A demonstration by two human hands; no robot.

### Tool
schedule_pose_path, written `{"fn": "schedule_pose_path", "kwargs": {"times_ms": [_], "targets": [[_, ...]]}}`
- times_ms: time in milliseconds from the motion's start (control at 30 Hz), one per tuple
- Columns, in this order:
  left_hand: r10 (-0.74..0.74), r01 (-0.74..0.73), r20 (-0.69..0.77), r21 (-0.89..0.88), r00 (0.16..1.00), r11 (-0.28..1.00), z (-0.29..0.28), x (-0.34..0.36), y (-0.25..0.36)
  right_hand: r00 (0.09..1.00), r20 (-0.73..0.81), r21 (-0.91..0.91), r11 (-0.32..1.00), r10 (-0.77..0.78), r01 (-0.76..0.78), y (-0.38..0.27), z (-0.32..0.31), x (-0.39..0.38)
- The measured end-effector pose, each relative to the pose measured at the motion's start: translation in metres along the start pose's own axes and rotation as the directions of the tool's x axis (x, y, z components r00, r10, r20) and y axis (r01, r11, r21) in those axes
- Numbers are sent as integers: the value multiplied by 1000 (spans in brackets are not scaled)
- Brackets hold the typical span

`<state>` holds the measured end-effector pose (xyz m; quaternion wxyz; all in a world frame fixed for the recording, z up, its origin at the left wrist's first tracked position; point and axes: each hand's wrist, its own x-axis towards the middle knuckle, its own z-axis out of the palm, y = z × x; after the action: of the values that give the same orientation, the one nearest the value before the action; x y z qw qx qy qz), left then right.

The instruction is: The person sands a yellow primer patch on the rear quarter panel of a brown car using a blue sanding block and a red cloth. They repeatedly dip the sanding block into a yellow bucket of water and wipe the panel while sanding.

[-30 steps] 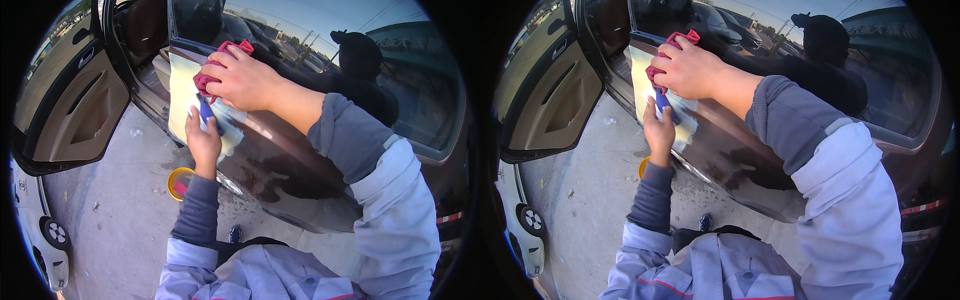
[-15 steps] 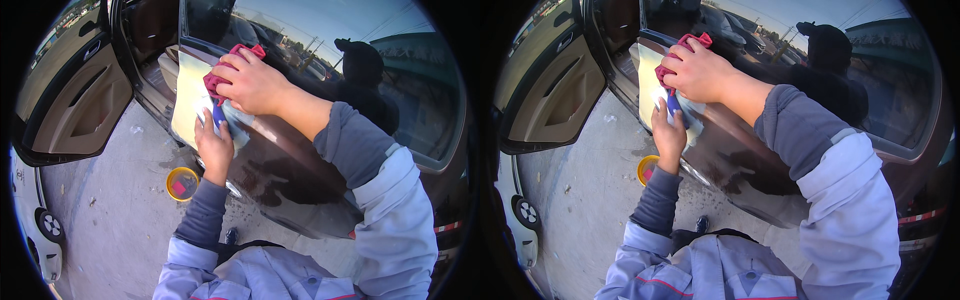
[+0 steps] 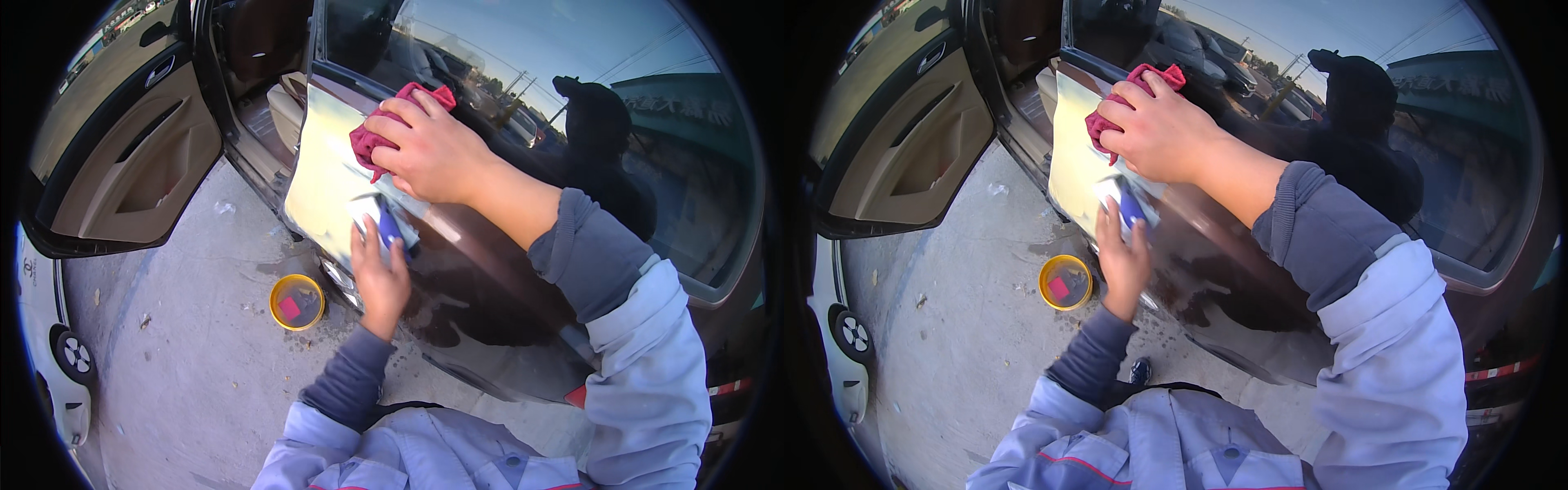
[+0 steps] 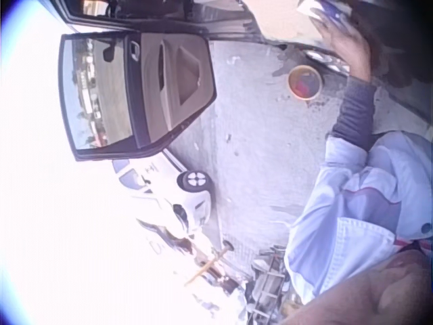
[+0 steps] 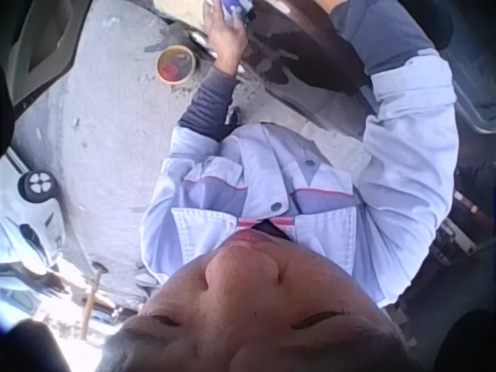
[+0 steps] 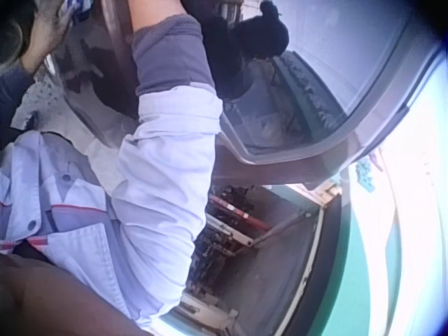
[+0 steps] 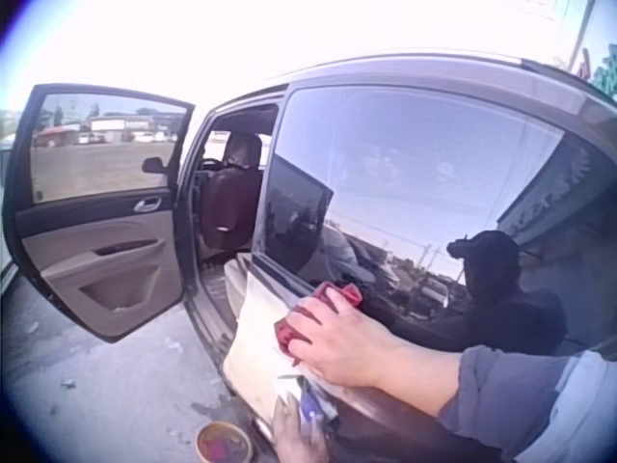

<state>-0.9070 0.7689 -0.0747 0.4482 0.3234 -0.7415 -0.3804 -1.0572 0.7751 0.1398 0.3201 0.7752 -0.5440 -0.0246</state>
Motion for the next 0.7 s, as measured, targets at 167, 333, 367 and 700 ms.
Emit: {"fn": "schedule_pose_path", "kwargs": {"times_ms": [167, 333, 367, 700], "targets": [[-21, 21, -2, 24, 1000, 999, 0, 8, -26, 1000, 31, 10, 1000, -2, 2, 0, 0, 1], [-387, 387, 68, -328, 920, 862, -10, 71, -80, 997, 74, 15, 1000, 5, -6, -2, -1, 2], [-362, 362, 51, -254, 931, 897, -8, 64, -79, 997, 71, 24, 1000, 2, -4, -2, -2, 2], [-309, 281, -94, -232, 946, 931, 8, 47, -122, 991, 127, 37, 999, 34, -39, -8, -7, 9]]}}
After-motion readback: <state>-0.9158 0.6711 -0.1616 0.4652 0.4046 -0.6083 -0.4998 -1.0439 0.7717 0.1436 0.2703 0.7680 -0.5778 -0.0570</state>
